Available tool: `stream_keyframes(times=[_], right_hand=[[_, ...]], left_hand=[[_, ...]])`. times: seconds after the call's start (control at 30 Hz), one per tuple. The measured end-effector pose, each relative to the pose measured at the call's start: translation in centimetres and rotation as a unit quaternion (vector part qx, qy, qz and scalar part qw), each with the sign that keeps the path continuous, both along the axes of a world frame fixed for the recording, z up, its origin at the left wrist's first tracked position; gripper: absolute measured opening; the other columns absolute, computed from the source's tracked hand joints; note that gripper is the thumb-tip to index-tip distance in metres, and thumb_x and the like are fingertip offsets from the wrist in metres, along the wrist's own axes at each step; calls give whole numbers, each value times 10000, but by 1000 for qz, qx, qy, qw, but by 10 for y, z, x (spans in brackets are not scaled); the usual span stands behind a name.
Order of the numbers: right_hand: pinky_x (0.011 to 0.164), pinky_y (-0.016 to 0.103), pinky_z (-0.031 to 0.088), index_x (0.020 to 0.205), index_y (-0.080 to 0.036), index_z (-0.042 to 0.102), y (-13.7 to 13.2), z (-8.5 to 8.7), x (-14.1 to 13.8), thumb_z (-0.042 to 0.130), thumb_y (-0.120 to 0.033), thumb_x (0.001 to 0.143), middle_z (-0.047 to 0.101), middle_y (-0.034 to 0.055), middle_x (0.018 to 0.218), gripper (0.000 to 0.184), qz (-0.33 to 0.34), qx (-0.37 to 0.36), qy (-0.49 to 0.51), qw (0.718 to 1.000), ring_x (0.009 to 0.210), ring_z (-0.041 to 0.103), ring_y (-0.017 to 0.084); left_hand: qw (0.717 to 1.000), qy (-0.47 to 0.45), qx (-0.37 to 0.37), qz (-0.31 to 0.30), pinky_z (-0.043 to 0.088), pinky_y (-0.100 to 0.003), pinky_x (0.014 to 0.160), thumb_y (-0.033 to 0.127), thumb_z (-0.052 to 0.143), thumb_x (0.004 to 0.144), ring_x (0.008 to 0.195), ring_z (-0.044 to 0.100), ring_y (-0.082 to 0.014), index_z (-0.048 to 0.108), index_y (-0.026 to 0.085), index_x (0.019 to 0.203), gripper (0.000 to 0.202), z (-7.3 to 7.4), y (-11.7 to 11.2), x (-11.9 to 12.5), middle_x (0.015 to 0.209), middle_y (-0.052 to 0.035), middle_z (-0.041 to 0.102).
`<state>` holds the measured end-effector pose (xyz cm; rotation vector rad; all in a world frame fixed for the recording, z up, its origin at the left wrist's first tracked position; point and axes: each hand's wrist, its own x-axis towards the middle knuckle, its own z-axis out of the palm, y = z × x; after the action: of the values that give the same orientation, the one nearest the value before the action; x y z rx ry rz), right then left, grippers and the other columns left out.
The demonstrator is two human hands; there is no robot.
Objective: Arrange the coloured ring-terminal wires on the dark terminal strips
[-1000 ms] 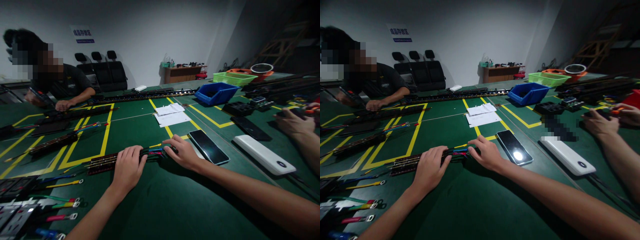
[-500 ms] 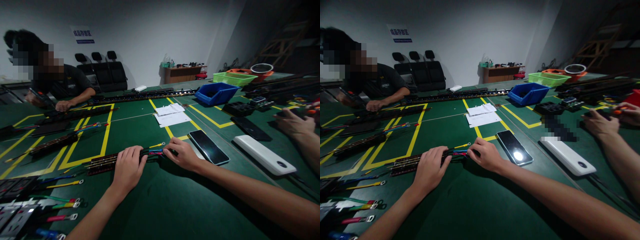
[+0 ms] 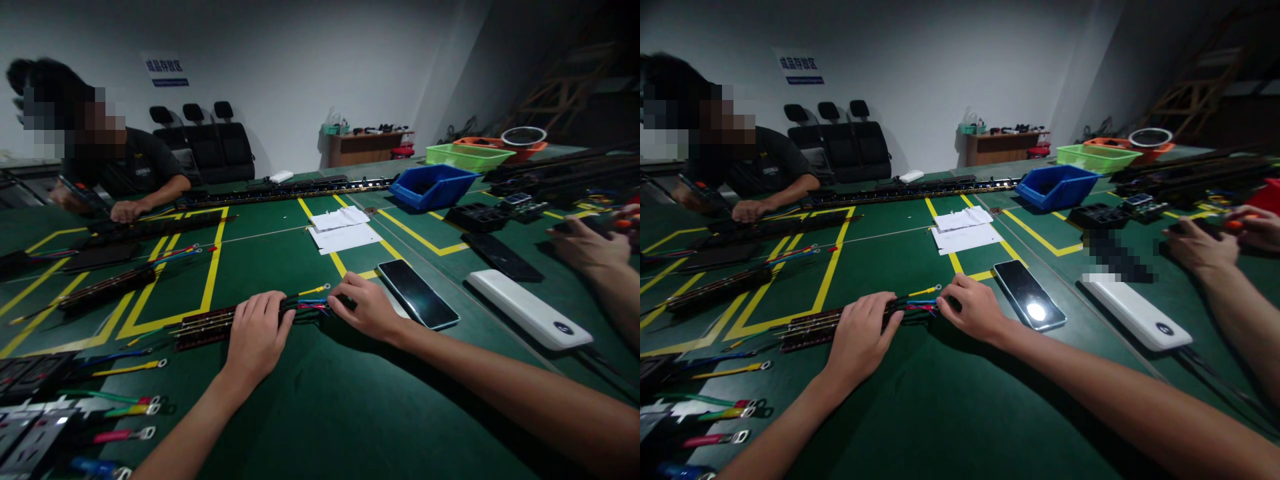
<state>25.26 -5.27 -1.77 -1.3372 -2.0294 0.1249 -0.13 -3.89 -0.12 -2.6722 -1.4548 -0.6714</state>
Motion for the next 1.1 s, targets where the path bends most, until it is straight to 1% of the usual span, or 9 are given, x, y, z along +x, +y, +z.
stream_keyframes(times=[0.1,0.3,0.4,0.5,0.7,0.77,0.9,1.0,1.1], right_hand=[[663,283,409,795,-194,708,0,-1,1,524,-334,1009,601,35,796,315,23,9,-5,1000,710,568,145],[665,285,415,1111,-190,713,-1,3,-1,554,-362,1000,615,51,893,259,-15,-4,1,1000,732,583,157],[658,283,409,1074,-209,730,0,4,-2,543,-360,1008,630,51,889,249,-10,-33,-32,999,750,597,166],[646,283,407,1076,-195,719,0,2,-1,549,-355,1003,625,51,885,244,-11,-10,-8,1000,723,580,158],[615,281,378,693,-184,699,1,-4,0,530,-336,1012,574,36,728,391,48,40,-33,998,668,524,143],[626,278,392,741,-182,707,1,-4,0,546,-324,1002,587,37,756,338,37,42,-12,998,682,536,143],[647,274,426,1027,-181,718,1,-2,0,616,-339,963,618,44,865,198,-12,22,41,999,720,578,148],[656,279,421,1019,-220,732,3,-1,-1,653,-347,947,650,37,857,166,-14,-19,0,1000,738,598,160],[649,280,412,1030,-225,730,3,-1,-1,657,-342,945,655,34,839,162,-15,-23,-10,1000,735,596,162]], left_hand=[[1000,1,-1,-1,466,-506,948,373,440,1043,1112,614,-303,612,164,1210,317,1,0,0,1197,-123,684],[1000,-1,2,0,468,-507,955,377,437,1041,1113,619,-306,618,171,1201,317,2,-1,0,1194,-127,690],[1000,-2,2,-1,471,-504,949,377,442,1039,1111,622,-307,619,176,1196,311,1,-1,0,1191,-126,693],[1000,-3,2,-3,472,-504,946,377,437,1041,1109,621,-305,616,174,1200,314,1,0,0,1195,-128,691],[1000,3,4,0,471,-497,938,373,443,1032,1096,628,-311,623,169,1191,314,2,0,1,1179,-128,694],[1000,4,7,0,470,-496,934,370,442,1034,1092,627,-311,622,167,1186,311,2,0,1,1176,-130,694],[1000,2,8,-4,466,-493,937,371,439,1041,1102,622,-305,615,167,1196,310,1,0,1,1189,-127,689],[1000,-1,14,-5,470,-490,933,375,439,1039,1094,626,-303,621,174,1189,309,1,0,0,1186,-127,694],[1000,-1,10,-3,471,-495,935,383,429,1040,1092,627,-306,622,174,1188,321,1,0,1,1181,-131,697]])
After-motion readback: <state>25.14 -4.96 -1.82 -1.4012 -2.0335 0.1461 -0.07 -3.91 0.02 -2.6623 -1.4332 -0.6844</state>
